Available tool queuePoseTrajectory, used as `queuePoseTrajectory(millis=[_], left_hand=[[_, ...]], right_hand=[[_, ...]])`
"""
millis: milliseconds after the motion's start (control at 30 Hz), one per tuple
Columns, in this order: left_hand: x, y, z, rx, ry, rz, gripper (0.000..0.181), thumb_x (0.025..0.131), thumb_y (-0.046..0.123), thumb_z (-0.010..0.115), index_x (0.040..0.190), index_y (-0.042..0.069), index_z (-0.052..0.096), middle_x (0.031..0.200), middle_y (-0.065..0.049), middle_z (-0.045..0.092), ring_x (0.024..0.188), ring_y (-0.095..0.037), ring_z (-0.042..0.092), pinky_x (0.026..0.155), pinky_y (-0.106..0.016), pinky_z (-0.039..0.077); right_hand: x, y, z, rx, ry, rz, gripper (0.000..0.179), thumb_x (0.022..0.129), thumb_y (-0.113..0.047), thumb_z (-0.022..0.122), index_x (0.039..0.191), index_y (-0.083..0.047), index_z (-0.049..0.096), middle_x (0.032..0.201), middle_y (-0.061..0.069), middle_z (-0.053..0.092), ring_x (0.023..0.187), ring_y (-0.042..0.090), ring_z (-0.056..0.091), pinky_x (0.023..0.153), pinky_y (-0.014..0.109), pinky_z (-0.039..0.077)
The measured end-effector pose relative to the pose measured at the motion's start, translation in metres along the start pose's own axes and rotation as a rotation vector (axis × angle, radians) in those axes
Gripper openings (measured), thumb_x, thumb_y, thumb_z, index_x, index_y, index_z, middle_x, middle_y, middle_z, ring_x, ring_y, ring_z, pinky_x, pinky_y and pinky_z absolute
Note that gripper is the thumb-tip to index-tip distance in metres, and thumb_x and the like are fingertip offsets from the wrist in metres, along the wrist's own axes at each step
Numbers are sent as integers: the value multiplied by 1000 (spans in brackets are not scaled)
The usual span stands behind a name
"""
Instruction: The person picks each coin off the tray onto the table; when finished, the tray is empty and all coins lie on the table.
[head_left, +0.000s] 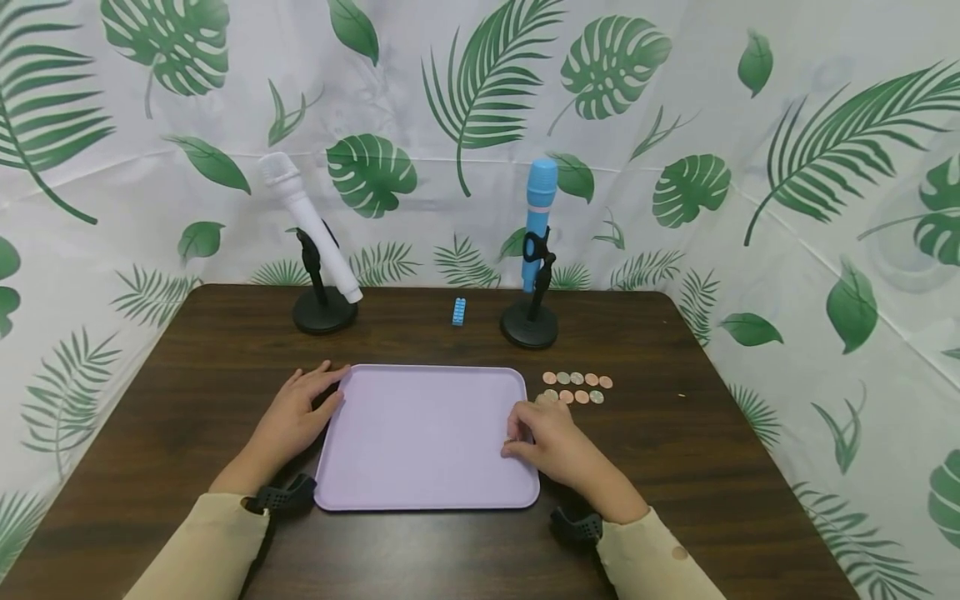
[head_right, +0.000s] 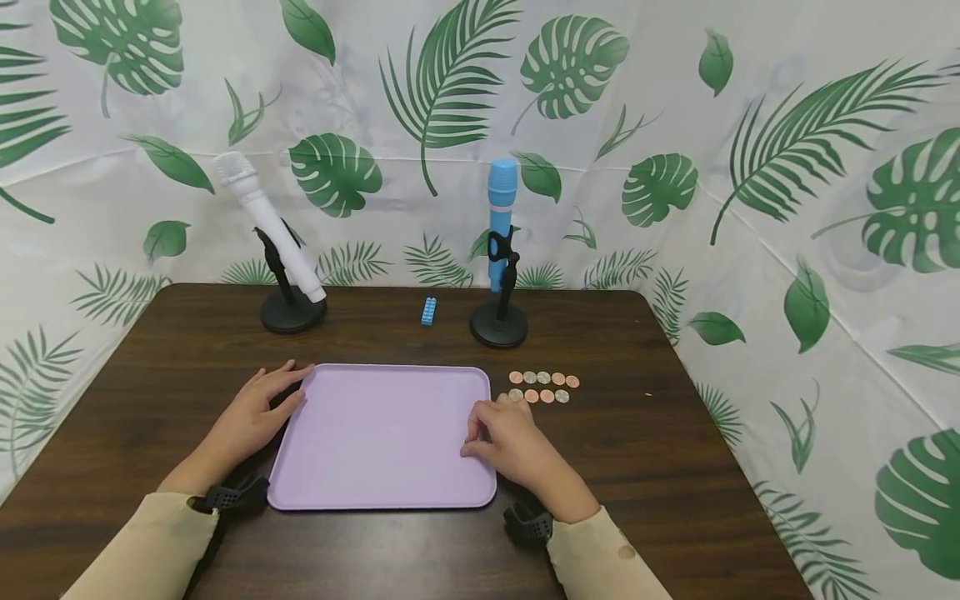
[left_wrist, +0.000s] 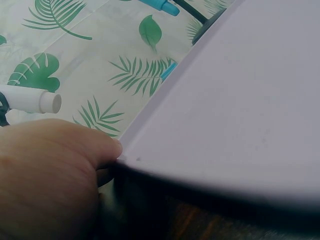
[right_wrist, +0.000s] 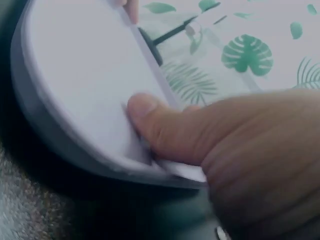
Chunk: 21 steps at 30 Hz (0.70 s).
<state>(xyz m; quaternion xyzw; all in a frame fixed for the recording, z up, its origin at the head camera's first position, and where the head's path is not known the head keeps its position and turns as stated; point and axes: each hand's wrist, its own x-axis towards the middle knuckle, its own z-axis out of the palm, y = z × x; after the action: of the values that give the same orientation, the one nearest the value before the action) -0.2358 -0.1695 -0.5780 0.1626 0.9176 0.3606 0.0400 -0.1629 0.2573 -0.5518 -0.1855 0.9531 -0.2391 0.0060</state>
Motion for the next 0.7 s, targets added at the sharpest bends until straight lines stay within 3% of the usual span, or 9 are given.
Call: queuePoseTrajectory(millis=[100,200,300,400,467,567,700], left_hand=[[-1,0,0,-2,-2,-3,53,112,28,62,162,14,53,167,-21,51,165,-45,32,136,-70,12],[0,-1,0,1,-5,-6,54,112,28,62,163,14,53,167,-21,50,165,-45,31,136,-70,11],[2,0,0,9,-7,-4,54,112,29,61,163,15,52,167,-20,50,166,-44,31,137,-70,11],[1,1,-1,9,-4,1,54,112,28,62,163,14,53,167,-21,50,165,-45,31,136,-70,12],[-1,2,-2,9,-2,3,54,112,28,62,163,14,53,167,-22,50,165,-46,32,136,-71,12],[-3,2,-2,11,4,1,53,112,28,62,162,13,54,167,-22,51,164,-46,32,135,-71,13],[-2,2,0,11,4,4,54,112,29,62,162,13,54,166,-22,51,165,-46,32,135,-72,13]], right_hand=[[0,6,-2,37,90,-23,26,83,-25,96,94,-27,72,80,-18,64,81,7,50,79,28,43],[0,22,-9,43,274,-7,21,82,-21,97,92,-25,79,84,-14,69,82,9,57,75,26,49],[-5,43,-25,34,465,120,17,84,-18,96,85,-20,79,83,-5,70,79,14,60,70,26,50],[-13,65,-41,20,582,337,13,93,-20,89,89,-15,78,82,3,71,70,18,59,62,27,47],[-20,78,-51,22,595,490,15,100,-24,83,94,-11,78,83,7,73,67,20,59,58,30,46],[-29,92,-63,46,553,674,23,105,-31,74,101,-8,79,87,11,77,67,23,60,57,32,45],[-40,98,-73,81,474,790,32,106,-35,70,102,-5,81,91,13,81,74,26,65,61,33,46]])
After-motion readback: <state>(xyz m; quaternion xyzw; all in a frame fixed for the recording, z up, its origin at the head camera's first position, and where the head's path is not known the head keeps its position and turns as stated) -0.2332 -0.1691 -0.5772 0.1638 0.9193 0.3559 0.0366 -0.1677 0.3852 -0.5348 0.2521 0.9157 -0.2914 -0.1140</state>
